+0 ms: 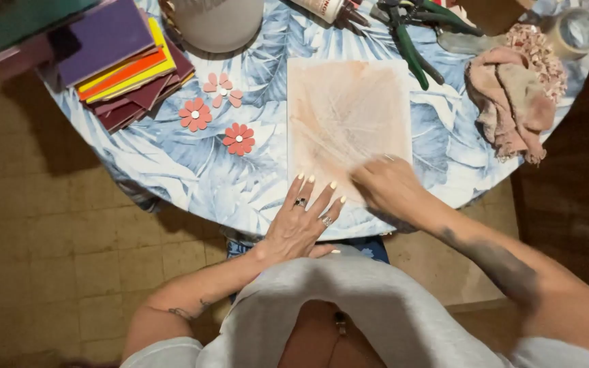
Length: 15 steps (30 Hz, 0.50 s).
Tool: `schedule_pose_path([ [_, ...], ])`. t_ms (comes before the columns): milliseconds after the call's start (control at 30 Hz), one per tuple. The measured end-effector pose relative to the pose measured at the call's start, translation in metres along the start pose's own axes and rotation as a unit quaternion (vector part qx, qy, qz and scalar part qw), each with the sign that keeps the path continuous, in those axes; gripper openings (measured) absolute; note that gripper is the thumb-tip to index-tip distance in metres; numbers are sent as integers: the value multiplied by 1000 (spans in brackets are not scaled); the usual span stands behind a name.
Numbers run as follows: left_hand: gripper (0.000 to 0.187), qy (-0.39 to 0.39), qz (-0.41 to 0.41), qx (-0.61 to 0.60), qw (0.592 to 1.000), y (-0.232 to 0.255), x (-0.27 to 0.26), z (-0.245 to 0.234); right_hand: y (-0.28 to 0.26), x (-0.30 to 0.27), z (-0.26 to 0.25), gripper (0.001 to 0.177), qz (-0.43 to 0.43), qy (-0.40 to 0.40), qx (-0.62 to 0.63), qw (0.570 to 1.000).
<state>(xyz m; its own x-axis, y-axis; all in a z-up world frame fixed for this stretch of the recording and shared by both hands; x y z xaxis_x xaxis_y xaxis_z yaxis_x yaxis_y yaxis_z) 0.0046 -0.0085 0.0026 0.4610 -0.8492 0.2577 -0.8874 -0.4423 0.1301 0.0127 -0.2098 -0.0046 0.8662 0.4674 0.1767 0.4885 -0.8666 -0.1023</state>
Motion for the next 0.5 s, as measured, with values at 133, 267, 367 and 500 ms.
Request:
schedule_pose_path([
  [133,74,0,17,11,1000,-1,0,1,5,-54,-3,8,56,-30,-27,998],
  [267,74,2,19,9,1000,-2,0,2,3,5,11,5,10,26,-18,999],
  [367,73,-4,14,17,1000,-2,0,4,-1,73,31,7,-36,80,2,996],
  [500,68,-25,6,18,999,-3,0,1,2,80,33,9,-74,88,-26,993],
])
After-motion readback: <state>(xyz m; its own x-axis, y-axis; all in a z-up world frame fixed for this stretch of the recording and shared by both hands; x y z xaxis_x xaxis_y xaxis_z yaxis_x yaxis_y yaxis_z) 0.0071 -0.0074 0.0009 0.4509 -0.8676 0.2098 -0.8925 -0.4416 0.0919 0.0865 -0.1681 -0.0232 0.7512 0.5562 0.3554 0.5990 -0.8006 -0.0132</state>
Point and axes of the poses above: each hand's wrist, its own x-axis towards the middle knuckle, its own z-axis out of the palm, y = z × x, the point moved 1 cm from there along x, towards the middle knuckle
